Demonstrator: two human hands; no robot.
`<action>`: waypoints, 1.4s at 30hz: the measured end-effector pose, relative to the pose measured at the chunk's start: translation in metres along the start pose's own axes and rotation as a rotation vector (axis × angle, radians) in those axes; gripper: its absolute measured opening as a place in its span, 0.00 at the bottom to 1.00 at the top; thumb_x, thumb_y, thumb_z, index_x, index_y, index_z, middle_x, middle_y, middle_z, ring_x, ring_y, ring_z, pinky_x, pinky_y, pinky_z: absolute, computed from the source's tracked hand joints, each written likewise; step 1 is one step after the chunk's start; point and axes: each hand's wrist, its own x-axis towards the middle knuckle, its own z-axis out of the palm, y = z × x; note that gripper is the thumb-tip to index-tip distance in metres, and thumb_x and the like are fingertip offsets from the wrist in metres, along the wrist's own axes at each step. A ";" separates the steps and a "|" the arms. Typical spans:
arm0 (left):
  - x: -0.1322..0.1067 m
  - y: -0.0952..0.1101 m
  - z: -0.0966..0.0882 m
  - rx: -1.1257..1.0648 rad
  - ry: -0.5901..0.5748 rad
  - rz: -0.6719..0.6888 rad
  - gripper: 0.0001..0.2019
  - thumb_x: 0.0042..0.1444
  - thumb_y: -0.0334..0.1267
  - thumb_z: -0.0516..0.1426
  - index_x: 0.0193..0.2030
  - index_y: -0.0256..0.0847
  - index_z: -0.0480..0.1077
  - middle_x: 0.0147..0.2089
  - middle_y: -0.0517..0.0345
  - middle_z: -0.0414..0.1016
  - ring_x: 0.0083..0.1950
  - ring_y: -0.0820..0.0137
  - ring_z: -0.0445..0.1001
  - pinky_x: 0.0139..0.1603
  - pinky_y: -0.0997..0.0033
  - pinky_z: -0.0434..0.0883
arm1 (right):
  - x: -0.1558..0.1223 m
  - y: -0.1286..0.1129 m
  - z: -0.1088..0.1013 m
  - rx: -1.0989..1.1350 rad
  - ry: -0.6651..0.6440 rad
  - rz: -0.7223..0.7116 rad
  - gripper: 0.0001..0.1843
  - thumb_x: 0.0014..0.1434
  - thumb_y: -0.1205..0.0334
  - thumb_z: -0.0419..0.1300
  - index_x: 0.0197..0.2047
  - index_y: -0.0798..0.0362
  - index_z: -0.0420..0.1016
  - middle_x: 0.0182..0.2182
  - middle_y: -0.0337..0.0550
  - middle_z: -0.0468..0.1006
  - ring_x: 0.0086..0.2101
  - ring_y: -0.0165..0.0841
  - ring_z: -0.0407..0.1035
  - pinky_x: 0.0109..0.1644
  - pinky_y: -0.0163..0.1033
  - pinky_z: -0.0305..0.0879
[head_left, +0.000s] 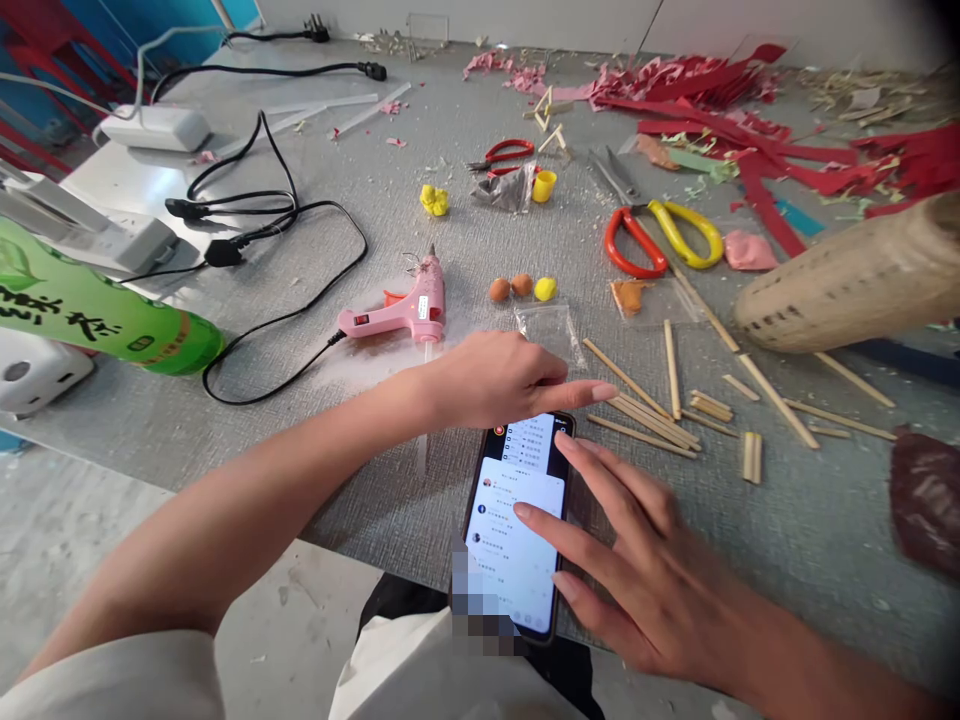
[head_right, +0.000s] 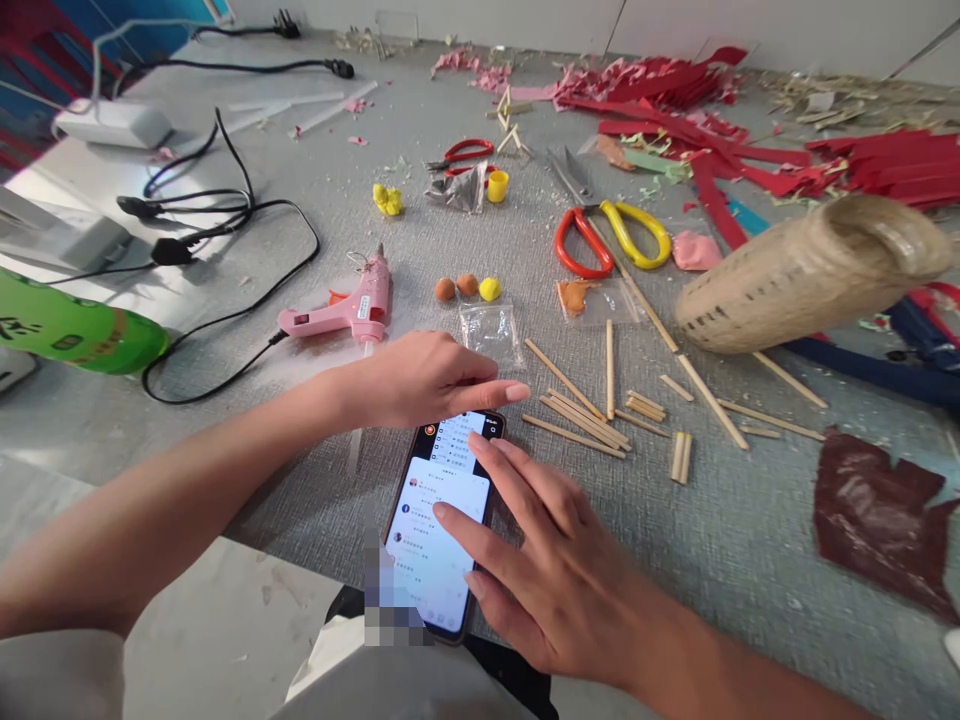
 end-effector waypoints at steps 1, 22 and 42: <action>0.000 0.000 0.000 0.004 0.000 -0.003 0.35 0.67 0.67 0.42 0.26 0.38 0.68 0.21 0.62 0.60 0.23 0.77 0.50 0.29 0.69 0.49 | 0.000 0.000 0.001 0.001 -0.008 -0.002 0.28 0.68 0.58 0.55 0.70 0.47 0.64 0.77 0.59 0.39 0.72 0.52 0.44 0.67 0.57 0.54; 0.000 0.001 -0.001 -0.002 -0.002 -0.005 0.35 0.67 0.66 0.43 0.26 0.38 0.69 0.21 0.61 0.61 0.23 0.77 0.49 0.28 0.68 0.49 | 0.000 0.004 -0.003 0.042 0.009 0.001 0.27 0.67 0.57 0.55 0.67 0.52 0.67 0.76 0.59 0.42 0.72 0.51 0.44 0.69 0.56 0.49; 0.000 0.000 0.000 0.008 0.003 0.007 0.35 0.68 0.66 0.41 0.26 0.39 0.67 0.21 0.62 0.62 0.23 0.76 0.50 0.30 0.68 0.49 | -0.003 0.003 0.000 0.074 0.036 -0.152 0.22 0.70 0.56 0.52 0.63 0.43 0.74 0.73 0.53 0.55 0.69 0.45 0.53 0.66 0.51 0.52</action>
